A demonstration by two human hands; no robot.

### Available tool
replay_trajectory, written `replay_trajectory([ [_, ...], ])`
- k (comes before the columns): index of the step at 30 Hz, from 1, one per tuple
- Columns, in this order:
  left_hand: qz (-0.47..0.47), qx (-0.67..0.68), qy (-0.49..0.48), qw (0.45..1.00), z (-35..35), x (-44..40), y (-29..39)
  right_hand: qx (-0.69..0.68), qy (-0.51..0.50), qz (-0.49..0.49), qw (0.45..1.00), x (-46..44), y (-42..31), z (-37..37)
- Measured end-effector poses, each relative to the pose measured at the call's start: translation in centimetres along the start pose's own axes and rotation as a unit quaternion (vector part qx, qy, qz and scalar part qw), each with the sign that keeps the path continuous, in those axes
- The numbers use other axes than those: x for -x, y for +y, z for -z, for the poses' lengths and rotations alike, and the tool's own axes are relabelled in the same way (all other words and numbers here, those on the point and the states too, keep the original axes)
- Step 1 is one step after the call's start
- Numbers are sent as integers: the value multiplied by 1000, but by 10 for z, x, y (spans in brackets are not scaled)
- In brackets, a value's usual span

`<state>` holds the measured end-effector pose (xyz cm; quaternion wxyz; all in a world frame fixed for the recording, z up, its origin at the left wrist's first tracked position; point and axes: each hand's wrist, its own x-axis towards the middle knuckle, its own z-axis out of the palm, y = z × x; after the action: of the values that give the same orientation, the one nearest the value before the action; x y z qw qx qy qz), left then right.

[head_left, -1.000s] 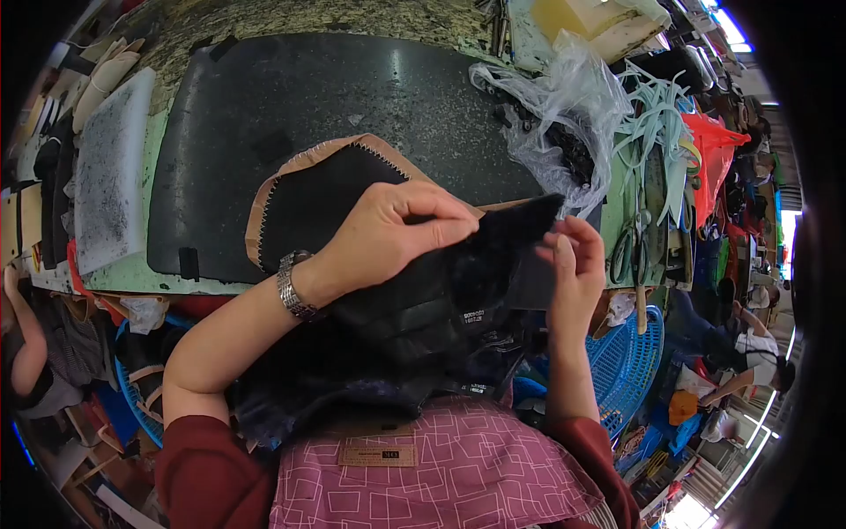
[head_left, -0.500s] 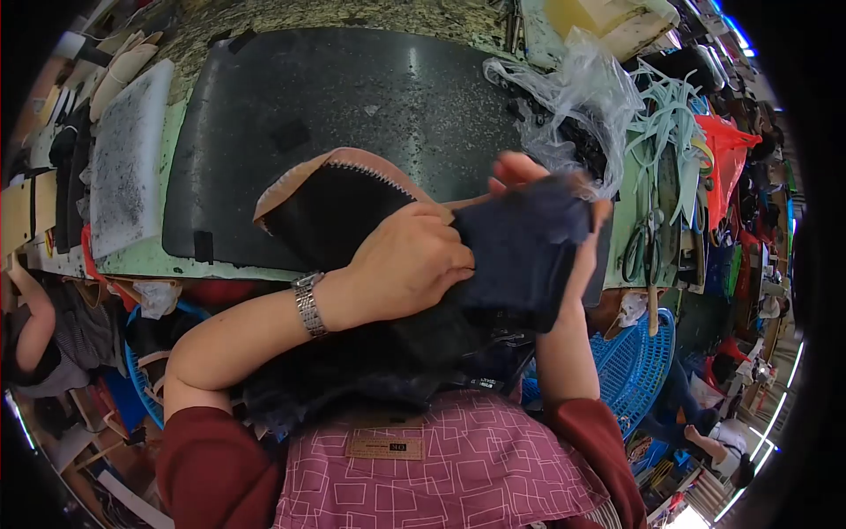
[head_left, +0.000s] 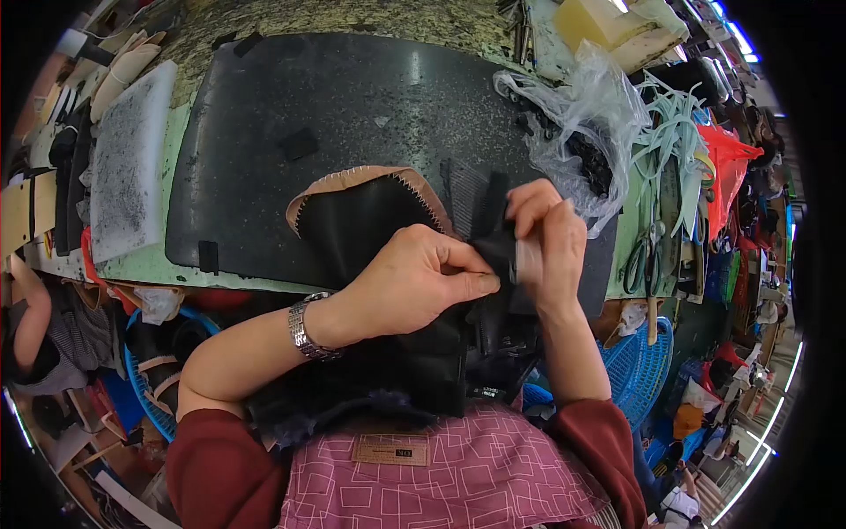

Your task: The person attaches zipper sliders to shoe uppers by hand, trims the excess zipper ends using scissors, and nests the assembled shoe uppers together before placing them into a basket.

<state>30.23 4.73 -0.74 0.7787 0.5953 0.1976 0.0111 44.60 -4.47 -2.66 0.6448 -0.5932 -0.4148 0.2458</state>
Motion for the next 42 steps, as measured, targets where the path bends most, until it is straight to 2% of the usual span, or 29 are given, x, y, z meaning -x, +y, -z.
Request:
replay_trajectory([
  [1, 0, -18, -4, 1000, 0, 0, 2, 2, 1, -1, 1000, 1, -3, 6],
  [3, 3, -35, -11, 999, -1, 1, 4, 28, -71, -140, 987, 3, -16, 12],
  [4, -5, -68, -15, 998, -1, 1, 5, 83, -79, -136, 984, 1, -19, 9],
  [5, -14, -102, -18, 994, -1, 1, 5, 82, -78, -137, 984, 0, -23, 6],
  [7, -2, -125, -42, 991, 3, 0, 7, 140, -97, -176, 970, -4, -29, 4],
  [8, 9, -146, -65, 987, 5, 0, 8, 140, -96, -176, 970, -4, -25, 5],
  [9, 10, -146, -66, 987, 7, 1, 6, 137, -124, -52, 982, -3, -19, 7],
  [10, -10, -46, -64, 997, 8, 2, 4, 131, -150, 74, 977, -3, -15, 8],
  [11, -30, 55, -61, 996, 11, 3, 2, 18, -127, -35, 991, 4, -19, 9],
  [12, -4, 92, -41, 995, 18, 6, 5, -4, -93, -78, 993, 8, -21, 13],
  [13, -31, 154, -2, 988, 19, 5, 0, -27, -58, -121, 991, 11, -22, 18],
  [14, -56, 214, 36, 975, 21, 4, -6, -18, -62, -143, 988, 11, -26, 20],
  [15, -38, 275, 32, 960, 24, 5, -9, 36, -83, -156, 984, 14, -28, 18],
  [16, -36, 272, 31, 961, 24, 5, -9, 92, -102, -170, 976, 17, -31, 14],
  [17, -30, 282, 47, 958, 23, 4, -10, 115, -111, -126, 979, 19, -35, 8],
  [18, -24, 292, 63, 954, 22, 3, -10, 114, -109, -127, 979, 20, -39, 5],
  [20, -29, 293, 67, 953, 17, 3, -7, 149, -112, -99, 977, 21, -44, 3],
  [25, -42, 276, 83, 956, 14, 3, -5, 156, -106, -105, 976, 19, -44, -2],
  [30, -45, 164, 138, 976, 8, 2, -2, 163, -105, -101, 976, 18, -46, -4],
  [36, -12, 124, 96, 988, 10, 1, 0, 163, -83, -133, 974, 18, -45, -5],
  [39, -2, 158, 90, 983, 10, -1, -1, 190, -94, -84, 974, 17, -45, -4],
  [41, -3, 163, 92, 982, 10, -2, -1, 189, -94, 94, 973, 12, -50, -4],
  [42, -2, 167, 91, 982, 9, -2, -1, 256, -126, 131, 950, 11, -56, -4],
])
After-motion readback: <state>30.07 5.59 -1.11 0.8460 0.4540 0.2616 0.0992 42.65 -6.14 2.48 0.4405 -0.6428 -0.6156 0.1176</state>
